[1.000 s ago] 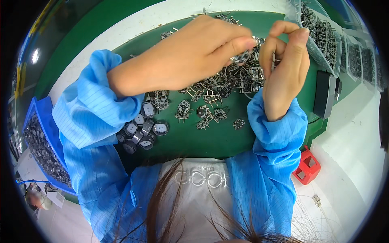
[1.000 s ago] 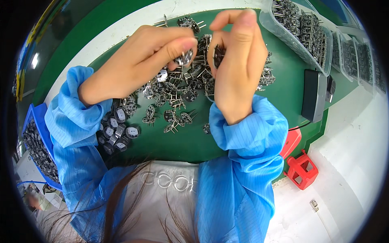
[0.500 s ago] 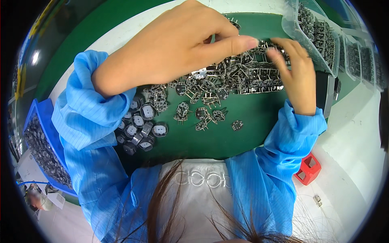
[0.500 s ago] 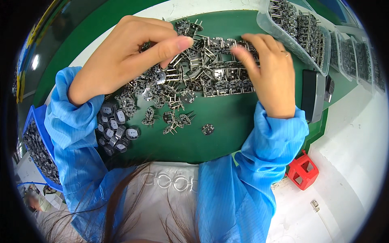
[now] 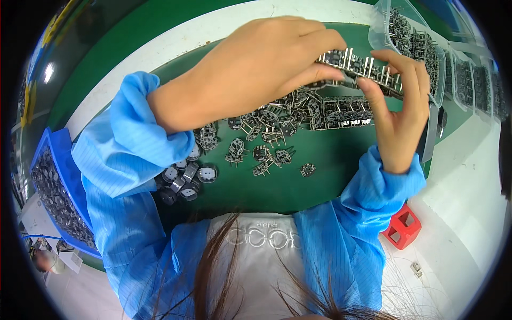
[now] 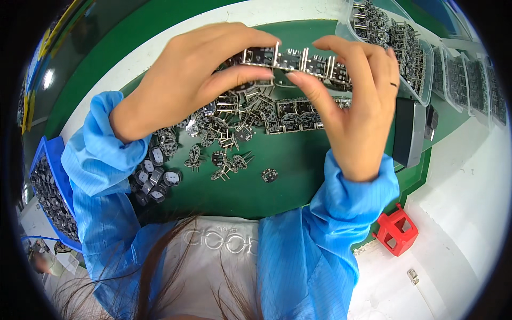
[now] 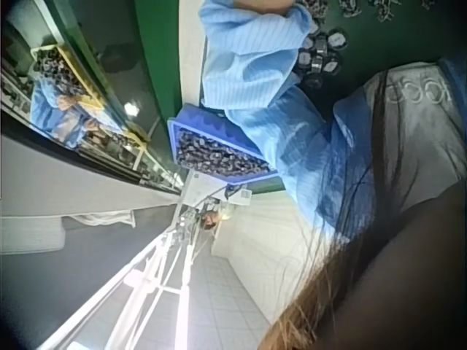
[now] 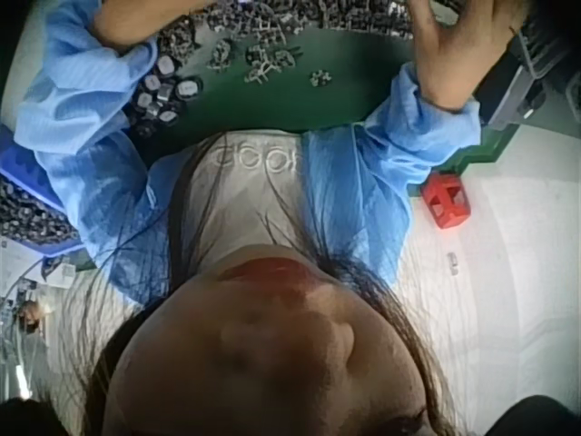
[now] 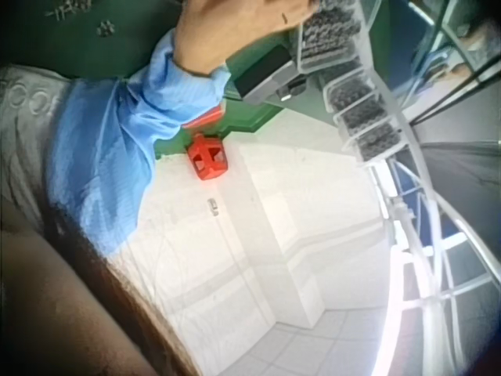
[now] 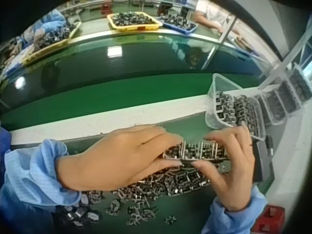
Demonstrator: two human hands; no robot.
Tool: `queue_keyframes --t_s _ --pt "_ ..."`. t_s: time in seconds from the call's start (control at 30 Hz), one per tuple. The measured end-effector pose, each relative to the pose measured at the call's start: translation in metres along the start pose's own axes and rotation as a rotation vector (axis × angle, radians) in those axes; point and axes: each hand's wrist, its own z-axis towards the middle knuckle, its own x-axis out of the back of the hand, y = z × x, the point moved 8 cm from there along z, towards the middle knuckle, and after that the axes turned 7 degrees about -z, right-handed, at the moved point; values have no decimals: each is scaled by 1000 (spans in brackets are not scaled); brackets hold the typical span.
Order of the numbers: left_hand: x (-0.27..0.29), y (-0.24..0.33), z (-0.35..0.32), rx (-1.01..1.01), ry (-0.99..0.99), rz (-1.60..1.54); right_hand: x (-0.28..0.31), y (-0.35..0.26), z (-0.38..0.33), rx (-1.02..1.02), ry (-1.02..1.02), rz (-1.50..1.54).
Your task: The person opens a plastic container filled with small electronic components and pours them onto a green workbench. They then pick up the components one by one and insert them into the slots of larger grey circular modules, continuing this assembly process by hand.
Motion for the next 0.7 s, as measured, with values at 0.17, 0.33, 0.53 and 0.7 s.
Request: queue_keyframes --t_s 0.17,0.33,0.53,0.7 --pt "7 5 -6 36 89 3 -3 -19 4 -4 -116 71" --pt "16 9 -2 -91 121 337 -20 -21 4 4 -131 -98" --pt "21 -6 -10 15 208 94 -26 -29 -3 -140 -62 -147" --pt "22 -10 -10 93 255 -1 -34 -34 -13 -251 36 -186"
